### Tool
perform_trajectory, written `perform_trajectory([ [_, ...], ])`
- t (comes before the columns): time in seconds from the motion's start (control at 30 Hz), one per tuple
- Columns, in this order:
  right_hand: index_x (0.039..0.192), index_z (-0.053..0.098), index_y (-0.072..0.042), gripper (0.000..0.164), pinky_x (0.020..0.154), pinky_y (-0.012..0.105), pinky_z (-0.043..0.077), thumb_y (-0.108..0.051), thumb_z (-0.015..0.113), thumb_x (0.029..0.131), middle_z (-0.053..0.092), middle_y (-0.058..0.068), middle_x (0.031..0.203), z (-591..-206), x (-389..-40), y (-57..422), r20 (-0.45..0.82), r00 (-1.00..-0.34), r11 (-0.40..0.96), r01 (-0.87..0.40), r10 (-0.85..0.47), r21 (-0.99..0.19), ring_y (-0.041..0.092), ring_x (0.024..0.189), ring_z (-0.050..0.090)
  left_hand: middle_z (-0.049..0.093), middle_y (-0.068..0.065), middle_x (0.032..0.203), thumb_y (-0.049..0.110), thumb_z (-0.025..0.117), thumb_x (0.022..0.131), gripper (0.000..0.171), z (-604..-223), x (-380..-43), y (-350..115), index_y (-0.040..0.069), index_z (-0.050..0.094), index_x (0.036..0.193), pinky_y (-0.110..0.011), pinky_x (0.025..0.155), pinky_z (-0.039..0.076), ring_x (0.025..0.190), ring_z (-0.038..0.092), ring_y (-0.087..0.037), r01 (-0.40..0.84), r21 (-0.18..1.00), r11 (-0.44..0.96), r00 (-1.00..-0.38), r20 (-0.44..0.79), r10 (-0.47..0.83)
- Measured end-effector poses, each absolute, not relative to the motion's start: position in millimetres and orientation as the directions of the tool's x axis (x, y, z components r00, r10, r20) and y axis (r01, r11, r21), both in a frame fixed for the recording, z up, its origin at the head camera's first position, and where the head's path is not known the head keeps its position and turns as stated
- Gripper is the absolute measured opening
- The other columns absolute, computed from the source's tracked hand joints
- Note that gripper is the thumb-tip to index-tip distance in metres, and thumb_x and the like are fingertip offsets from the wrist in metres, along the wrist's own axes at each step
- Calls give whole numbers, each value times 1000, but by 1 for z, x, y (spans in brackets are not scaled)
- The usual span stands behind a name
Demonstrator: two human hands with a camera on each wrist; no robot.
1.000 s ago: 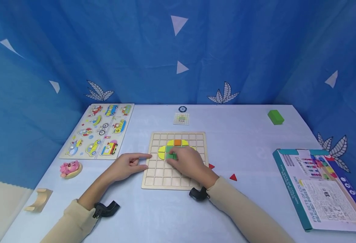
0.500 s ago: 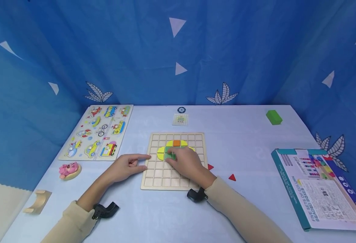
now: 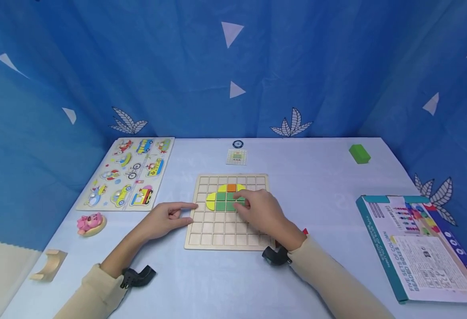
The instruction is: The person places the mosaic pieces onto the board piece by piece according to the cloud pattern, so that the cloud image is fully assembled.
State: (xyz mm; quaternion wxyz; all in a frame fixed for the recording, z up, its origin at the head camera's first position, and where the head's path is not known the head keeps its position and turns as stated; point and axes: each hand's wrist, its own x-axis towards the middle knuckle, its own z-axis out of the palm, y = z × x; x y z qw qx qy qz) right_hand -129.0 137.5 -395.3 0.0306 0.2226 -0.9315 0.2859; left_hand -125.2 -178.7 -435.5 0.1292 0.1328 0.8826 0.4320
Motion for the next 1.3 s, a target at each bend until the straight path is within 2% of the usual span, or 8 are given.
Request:
perform_trajectory([
  [0.13, 113, 78, -15, 22, 49, 25, 34, -19, 80, 91, 46, -11, 57, -387, -122, 172, 153, -904, 745, -416, -398, -522, 8, 51, 42, 38, 6, 55, 34, 80, 91, 38, -433, -125, -179, 32, 71, 128, -28, 56, 33, 50, 34, -11, 125, 797, 591, -931, -112, 347],
  [0.3, 118, 75, -14, 28, 45, 27, 40, -17, 80, 91, 49, -8, 59, -385, -113, 216, 49, -936, 791, -322, -349, -520, 12, 49, 46, 38, 6, 55, 35, 80, 91, 38, -432, -126, -179, 31, 71, 128, -28, 56, 33, 50, 35, -11, 130, 792, 597, -932, -108, 346],
  [0.43, 121, 74, -15, 31, 46, 26, 38, -18, 79, 91, 47, -7, 59, -390, -108, 238, -53, -931, 807, -283, -361, -518, 12, 49, 46, 38, 6, 55, 35, 80, 91, 39, -433, -126, -179, 32, 71, 128, -28, 56, 32, 50, 34, -11, 131, 791, 598, -933, -106, 345],
  [0.53, 122, 74, -16, 33, 49, 25, 33, -18, 81, 90, 45, -8, 59, -397, -108, 243, -85, -909, 794, -308, -408, -523, 12, 52, 45, 38, 6, 55, 35, 80, 91, 39, -434, -126, -179, 32, 71, 128, -28, 56, 32, 50, 34, -11, 130, 795, 593, -932, -106, 346],
  [0.73, 118, 75, -17, 30, 49, 24, 30, -19, 81, 89, 44, -9, 59, -408, -109, 238, -65, -902, 788, -337, -428, -516, 10, 51, 42, 38, 6, 55, 35, 80, 90, 39, -433, -124, -180, 32, 71, 128, -28, 56, 33, 50, 34, -11, 116, 797, 592, -932, -119, 343],
  [1.07, 111, 74, -15, 26, 47, 22, 33, -20, 82, 87, 42, -13, 56, -414, -104, 229, 16, -899, 814, -403, -437, -418, 5, 49, 40, 37, 6, 56, 33, 79, 91, 39, -432, -123, -181, 29, 71, 130, -27, 56, 32, 50, 34, -11, 120, 801, 587, -931, -114, 346],
  [1.3, 107, 75, -14, 23, 47, 22, 33, -19, 82, 87, 42, -12, 56, -411, -102, 231, 19, -917, 824, -368, -400, -430, 6, 49, 41, 37, 7, 56, 33, 79, 91, 39, -433, -125, -179, 29, 71, 129, -26, 55, 31, 51, 33, -10, 127, 806, 579, -926, -112, 360],
])
